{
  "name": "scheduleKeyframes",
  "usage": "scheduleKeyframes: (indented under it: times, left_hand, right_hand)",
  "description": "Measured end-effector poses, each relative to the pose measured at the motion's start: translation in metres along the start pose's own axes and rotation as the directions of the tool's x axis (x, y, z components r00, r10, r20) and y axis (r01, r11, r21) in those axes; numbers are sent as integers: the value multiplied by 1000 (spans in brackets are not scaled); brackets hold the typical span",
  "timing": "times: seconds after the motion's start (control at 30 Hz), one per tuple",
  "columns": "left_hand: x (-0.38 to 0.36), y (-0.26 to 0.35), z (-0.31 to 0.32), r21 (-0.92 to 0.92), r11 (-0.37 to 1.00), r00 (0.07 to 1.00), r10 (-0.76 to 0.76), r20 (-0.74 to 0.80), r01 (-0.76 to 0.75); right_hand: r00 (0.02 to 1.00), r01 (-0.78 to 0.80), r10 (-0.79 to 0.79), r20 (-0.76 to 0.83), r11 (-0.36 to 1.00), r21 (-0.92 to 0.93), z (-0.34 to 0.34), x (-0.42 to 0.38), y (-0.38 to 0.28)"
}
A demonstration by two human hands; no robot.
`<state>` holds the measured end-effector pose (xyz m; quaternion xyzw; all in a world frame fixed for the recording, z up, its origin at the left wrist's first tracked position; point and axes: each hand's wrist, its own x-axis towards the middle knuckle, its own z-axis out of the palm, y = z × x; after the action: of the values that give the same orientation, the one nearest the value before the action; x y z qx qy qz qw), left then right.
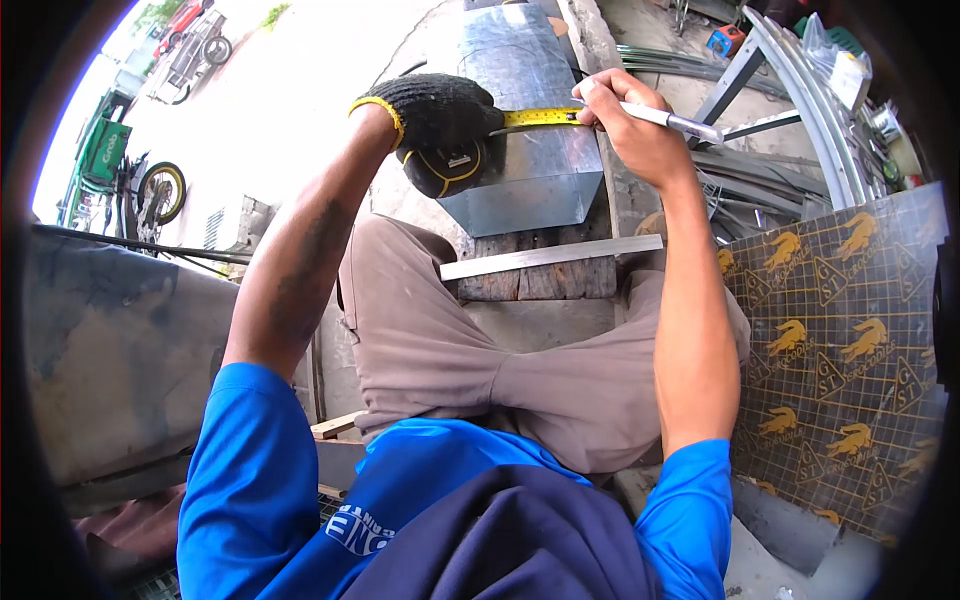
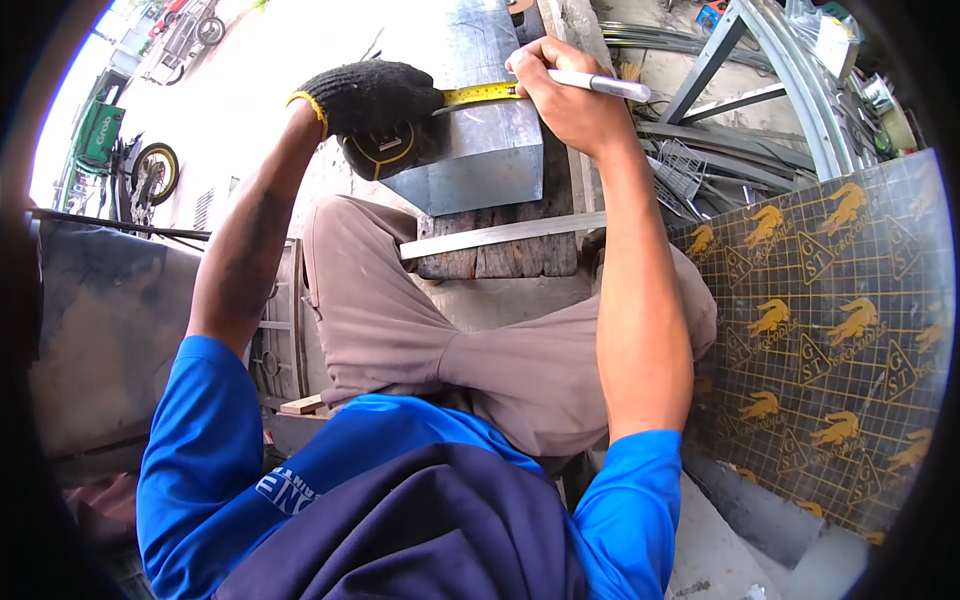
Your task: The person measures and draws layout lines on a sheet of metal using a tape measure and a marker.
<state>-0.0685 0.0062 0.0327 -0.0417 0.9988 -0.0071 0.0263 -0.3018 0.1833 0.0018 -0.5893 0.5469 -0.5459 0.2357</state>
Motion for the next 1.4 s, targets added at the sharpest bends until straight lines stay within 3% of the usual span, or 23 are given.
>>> scheduleKeyframes:
  times: [0.03,0.1,0.13,0.27,0.37,0.43,0.57,0.63,0.67,0.97,1.03,1.17,1.23,1.33,1.4]
  left_hand:
    - [2,0,1,-6,1000,1000,4,-1,-4]
    - [7,-1,2,-107,984,986,-128,106,140]
    - [6,0,1,21,996,986,-89,143,87]
    - [6,-1,1,-27,994,984,-96,150,101]
    - [4,10,-10,35,993,976,-117,181,113]
    - [1,25,-22,117,993,988,-24,152,6]
    - [0,22,-17,103,995,995,6,105,-17]
    - [4,16,-17,-109,966,951,-203,233,233]
    - [4,15,-15,-110,967,951,-202,234,232]
    - [-3,9,-13,82,988,991,128,27,-130]
    - [-2,6,-7,-234,956,983,-164,81,178]
    - [4,1,-1,-217,932,951,-256,172,290]
    - [1,-20,16,-207,977,998,-52,33,58]
    - [3,-18,16,-122,992,999,40,-16,-41]
    - [4,-3,0,-91,994,997,66,30,-63]
  right_hand:
    - [1000,-6,6,-1,1000,-4,0,0,3]
    - [999,-7,7,-38,1000,2,2,2,9]
    - [996,34,-37,-82,999,-28,5,4,12]
    - [994,23,-44,-98,978,-207,-1,2,10]
    - [994,19,-39,-101,981,-194,0,1,11]
    - [993,40,-60,-104,982,-184,2,1,13]
    - [979,137,-153,-137,983,-120,7,0,22]
    - [976,142,-161,-146,981,-130,8,-2,20]
    - [974,148,-169,-152,979,-139,8,-2,19]
    - [984,92,-113,-141,985,-143,7,-5,17]
    - [984,86,-106,-142,987,-136,6,-5,16]
    - [988,56,-68,-141,995,-88,4,-5,11]
    - [986,56,-68,-150,995,-82,3,-3,14]
    - [985,40,-54,-162,995,-93,0,-1,16]
    - [986,21,-38,-162,994,-111,0,-2,17]
